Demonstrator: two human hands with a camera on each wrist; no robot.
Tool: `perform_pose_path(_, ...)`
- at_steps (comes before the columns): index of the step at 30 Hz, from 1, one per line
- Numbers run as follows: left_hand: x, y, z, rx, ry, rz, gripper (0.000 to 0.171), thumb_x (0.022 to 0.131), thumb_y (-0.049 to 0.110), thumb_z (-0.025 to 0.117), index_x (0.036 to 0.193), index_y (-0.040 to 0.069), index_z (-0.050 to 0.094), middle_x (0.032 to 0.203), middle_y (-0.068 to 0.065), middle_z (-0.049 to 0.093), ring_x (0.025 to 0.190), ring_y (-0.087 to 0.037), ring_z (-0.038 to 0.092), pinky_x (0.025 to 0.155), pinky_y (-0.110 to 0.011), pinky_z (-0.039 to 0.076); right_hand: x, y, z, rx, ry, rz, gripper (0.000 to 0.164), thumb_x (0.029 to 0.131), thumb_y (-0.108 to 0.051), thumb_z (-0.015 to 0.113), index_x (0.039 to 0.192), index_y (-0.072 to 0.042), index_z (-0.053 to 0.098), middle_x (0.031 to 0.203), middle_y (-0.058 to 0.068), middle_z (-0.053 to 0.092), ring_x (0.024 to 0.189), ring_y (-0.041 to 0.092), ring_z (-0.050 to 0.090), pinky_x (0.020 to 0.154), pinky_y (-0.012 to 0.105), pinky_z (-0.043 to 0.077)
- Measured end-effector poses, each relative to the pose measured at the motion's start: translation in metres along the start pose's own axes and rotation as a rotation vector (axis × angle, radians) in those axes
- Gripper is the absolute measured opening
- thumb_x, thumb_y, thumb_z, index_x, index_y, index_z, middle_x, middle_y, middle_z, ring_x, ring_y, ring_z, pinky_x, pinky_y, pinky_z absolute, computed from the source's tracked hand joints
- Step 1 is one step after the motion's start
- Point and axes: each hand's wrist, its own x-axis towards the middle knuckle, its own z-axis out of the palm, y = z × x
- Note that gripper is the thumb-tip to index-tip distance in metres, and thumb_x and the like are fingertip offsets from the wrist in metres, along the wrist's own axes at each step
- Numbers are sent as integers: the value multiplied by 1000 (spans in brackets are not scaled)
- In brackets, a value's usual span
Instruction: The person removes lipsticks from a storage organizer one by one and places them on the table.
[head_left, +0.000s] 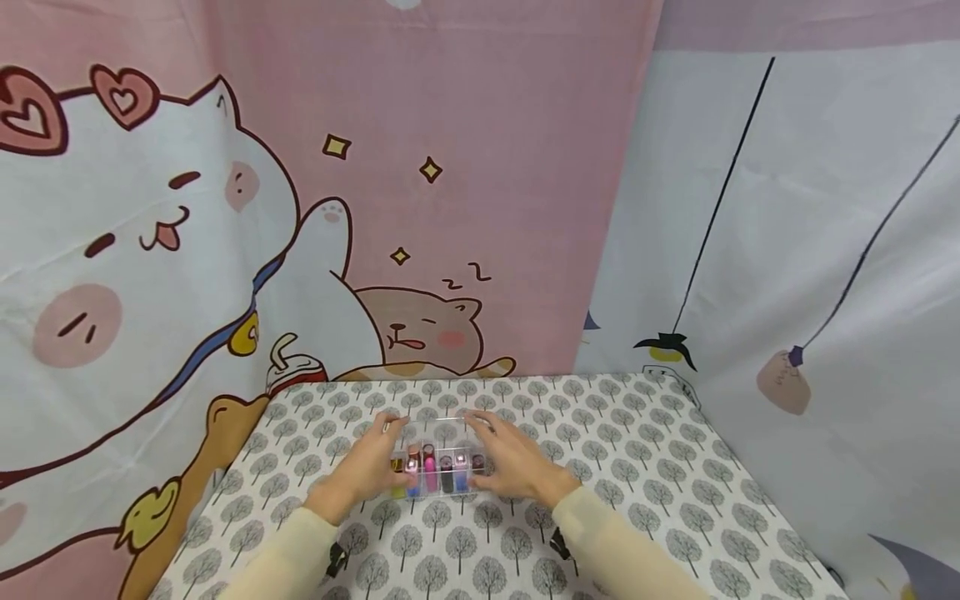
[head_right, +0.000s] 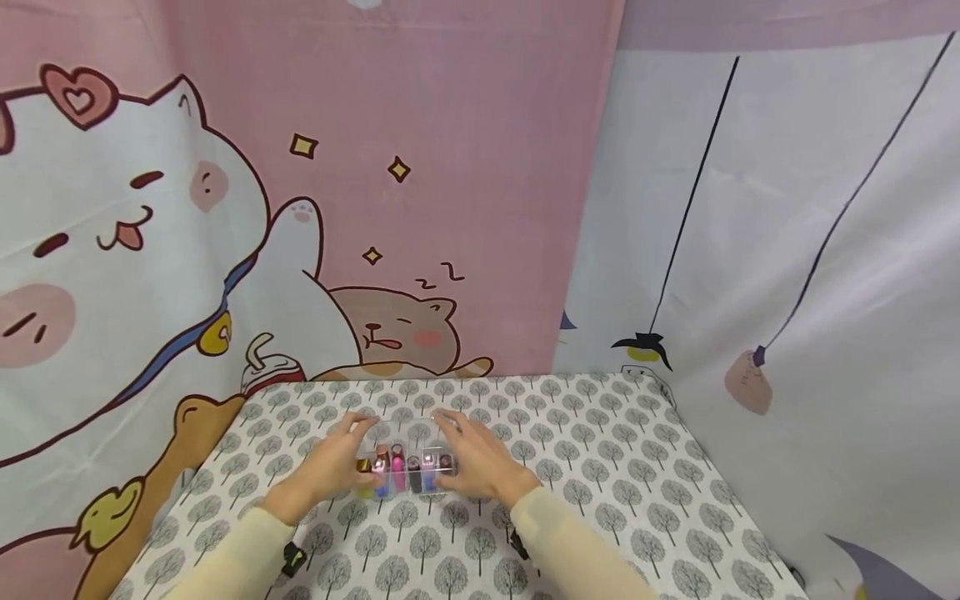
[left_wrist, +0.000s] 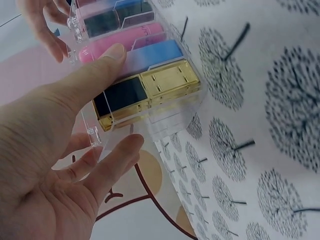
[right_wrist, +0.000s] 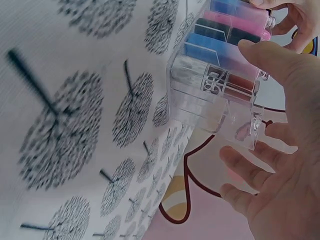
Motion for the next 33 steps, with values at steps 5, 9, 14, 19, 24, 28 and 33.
perform_pose_path(5,4,9,6,-25,-6,12,117,78,32,111,173,2,49,172,-26,49,113,-36,79,110,-57,71,-7,10,-3,8,17,2,113,96,-48,96,184,-17,33,187,14,41,160,43,59,135,66,50)
perform_pose_path(9,6,15,13,-41,-28,15,117,79,31,110,175,4,47,174,-27,47,91,-21,76,95,-49,75,-14,17,-5,12,34,2,108,96,-45,97,182,-14,39,183,17,46,150,41,66,130,63,57)
perform_pose_path(14,8,25,18,-41,-46,38,117,83,33,109,177,7,45,176,-24,46,76,-10,66,82,-38,72,-24,24,-11,29,41,32,106,95,-43,98,181,-18,41,183,13,45,119,22,74,111,52,69)
perform_pose_path(19,11,35,22,-41,-42,77,115,84,32,108,177,6,45,176,-21,47,72,-4,59,80,-34,69,-35,31,-18,74,10,66,107,97,-42,96,184,-22,36,184,14,44,88,1,61,81,28,65)
perform_pose_path(24,10,39,26,-9,-36,108,116,82,36,109,176,7,47,173,-21,50,69,-6,58,75,-32,67,-41,35,-21,86,19,56,108,96,-41,98,183,-18,38,178,17,48,93,3,62,78,24,62)
perform_pose_path(28,10,42,30,-13,-35,128,116,80,36,110,174,7,49,170,-21,52,77,-7,62,85,-37,73,-49,39,-21,92,12,72,108,94,-41,99,182,-19,40,178,15,47,115,15,69,95,38,71)
perform_pose_path(33,7,49,32,-41,-26,134,114,79,36,111,172,7,51,166,-20,53,99,-17,73,100,-45,74,-55,42,-28,146,-18,87,108,94,-38,100,182,-20,40,180,14,45,130,29,72,114,55,69)
